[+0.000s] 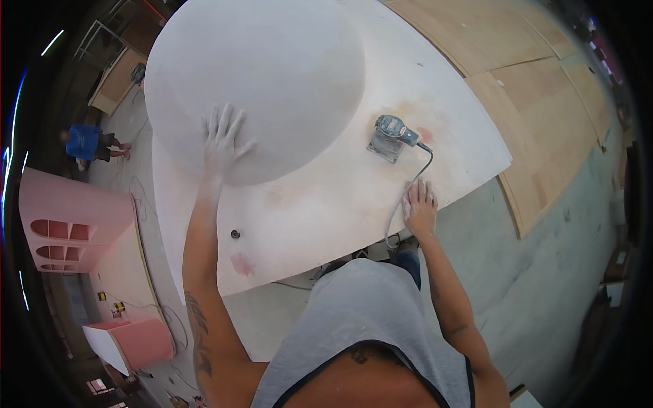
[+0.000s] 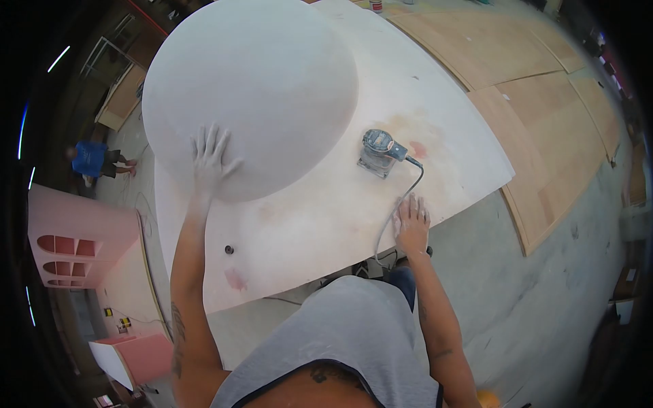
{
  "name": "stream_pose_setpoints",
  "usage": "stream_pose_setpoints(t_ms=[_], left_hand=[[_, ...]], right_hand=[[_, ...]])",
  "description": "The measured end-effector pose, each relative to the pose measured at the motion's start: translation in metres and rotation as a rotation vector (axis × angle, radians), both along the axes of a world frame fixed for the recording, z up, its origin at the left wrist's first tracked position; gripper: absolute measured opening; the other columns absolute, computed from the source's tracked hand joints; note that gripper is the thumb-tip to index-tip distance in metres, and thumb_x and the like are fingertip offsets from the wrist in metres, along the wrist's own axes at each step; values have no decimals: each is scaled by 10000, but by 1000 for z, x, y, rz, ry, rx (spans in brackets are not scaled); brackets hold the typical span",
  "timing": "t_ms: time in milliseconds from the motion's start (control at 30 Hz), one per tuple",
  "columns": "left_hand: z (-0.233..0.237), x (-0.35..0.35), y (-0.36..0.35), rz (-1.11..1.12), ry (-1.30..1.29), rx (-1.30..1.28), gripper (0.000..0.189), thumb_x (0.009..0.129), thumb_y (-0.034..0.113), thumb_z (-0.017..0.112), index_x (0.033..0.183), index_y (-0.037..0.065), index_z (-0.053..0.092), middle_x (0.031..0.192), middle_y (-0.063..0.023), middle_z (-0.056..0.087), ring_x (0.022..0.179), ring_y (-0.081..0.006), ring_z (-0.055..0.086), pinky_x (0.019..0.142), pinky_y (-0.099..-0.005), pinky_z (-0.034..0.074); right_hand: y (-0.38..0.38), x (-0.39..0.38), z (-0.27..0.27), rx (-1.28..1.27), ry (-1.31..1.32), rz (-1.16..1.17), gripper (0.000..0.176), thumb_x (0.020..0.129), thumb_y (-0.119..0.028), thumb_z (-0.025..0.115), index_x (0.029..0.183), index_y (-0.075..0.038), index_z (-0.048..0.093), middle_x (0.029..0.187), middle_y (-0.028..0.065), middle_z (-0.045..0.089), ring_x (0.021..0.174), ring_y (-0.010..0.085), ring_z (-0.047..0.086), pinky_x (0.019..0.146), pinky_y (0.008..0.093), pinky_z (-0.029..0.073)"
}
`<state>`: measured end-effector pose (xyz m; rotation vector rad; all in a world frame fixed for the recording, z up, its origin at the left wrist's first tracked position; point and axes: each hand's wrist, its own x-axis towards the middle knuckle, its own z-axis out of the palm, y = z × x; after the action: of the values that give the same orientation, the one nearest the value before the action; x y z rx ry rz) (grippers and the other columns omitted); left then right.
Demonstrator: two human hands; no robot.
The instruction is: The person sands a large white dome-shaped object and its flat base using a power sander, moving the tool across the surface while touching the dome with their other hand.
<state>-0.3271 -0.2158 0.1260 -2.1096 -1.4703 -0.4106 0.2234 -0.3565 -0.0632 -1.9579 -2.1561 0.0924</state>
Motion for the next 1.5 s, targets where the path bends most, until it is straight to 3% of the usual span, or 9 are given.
stream_pose_setpoints(t_ms=[267, 533, 633, 767, 867, 1000, 1200, 1367, 1500], left_hand=[[43, 163, 118, 56, 172, 34, 637, 1078, 545, 544, 1658, 287, 492, 1796, -63, 313, 1674, -365, 198, 1308, -708, 108], [-63, 259, 137, -143, 722, -121, 656, 1041, 335, 513, 1623, 34, 493, 1738, -166, 401, 1640, -361, 296, 1333, -675, 115], [-146, 226, 117, -281, 806, -100, 650, 1038, 259, 490, 1629, -9, 458, 1743, -166, 395, 1630, -360, 316, 1359, -600, 142], [-167, 177, 38, -312, 661, -298, 659, 1024, 226, 495, 1640, 0, 441, 1765, -136, 366, 1645, -294, 302, 1370, -504, 171], [-134, 151, 20, -292, 594, -372, 707, 1031, 233, 467, 1699, 34, 353, 1809, -82, 291, 1672, -254, 246, 1379, -462, 131], [-37, 167, 51, -75, 160, -356, 653, 1044, 374, 585, 1666, 206, 476, 1800, -74, 316, 1674, -304, 232, 1356, -542, 167], [70, 231, 187, 188, 239, 3, 625, 1061, 507, 581, 1634, 261, 527, 1769, -58, 375, 1653, -328, 268, 1321, -670, 143], [46, 295, 265, 328, 337, -74, 590, 1083, 486, 535, 1624, 252, 539, 1758, -77, 386, 1648, -331, 272, 1318, -681, 138], [-10, 320, 283, 189, 397, -189, 514, 1082, 412, 542, 1557, 226, 606, 1745, -86, 406, 1642, -329, 281, 1345, -627, 130]], right_hand=[[1, 2, -2, 18, 6, -7, 620, 1059, -346, 601, 1608, -87, 475, 1722, 176, 399, 1598, 434, 341, 1271, 597, 289], [2, 2, 0, 5, 16, -32, 575, 1066, -349, 596, 1575, -92, 521, 1727, 171, 392, 1598, 433, 344, 1261, 604, 309], [1, 2, -2, -9, 49, -38, 587, 1061, -353, 605, 1580, -92, 517, 1730, 169, 385, 1600, 429, 339, 1267, 601, 301], [-1, 4, 2, -18, 82, -22, 625, 1038, -344, 634, 1592, -89, 501, 1746, 162, 358, 1610, 428, 320, 1276, 600, 287], [-2, 4, 7, -42, 118, -28, 654, 1022, -334, 649, 1601, -75, 489, 1761, 167, 331, 1615, 427, 310, 1280, 602, 278], [-3, 6, 4, -44, 141, -31, 680, 1020, -334, 650, 1618, -64, 471, 1759, 183, 331, 1618, 431, 304, 1285, 600, 273], [-6, 30, 7, -55, 93, 115, 678, 1038, -333, 633, 1636, -70, 452, 1745, 185, 361, 1617, 443, 304, 1290, 604, 267], [-3, 113, 13, -152, 243, 381, 565, 1047, -363, 646, 1592, -253, 552, 1725, 121, 421, 1600, 425, 350, 1290, 633, 263], [-14, 211, 11, -67, 147, 3, 585, 1030, -321, 677, 1602, -299, 553, 1735, 127, 410, 1605, 403, 349, 1301, 631, 228]])
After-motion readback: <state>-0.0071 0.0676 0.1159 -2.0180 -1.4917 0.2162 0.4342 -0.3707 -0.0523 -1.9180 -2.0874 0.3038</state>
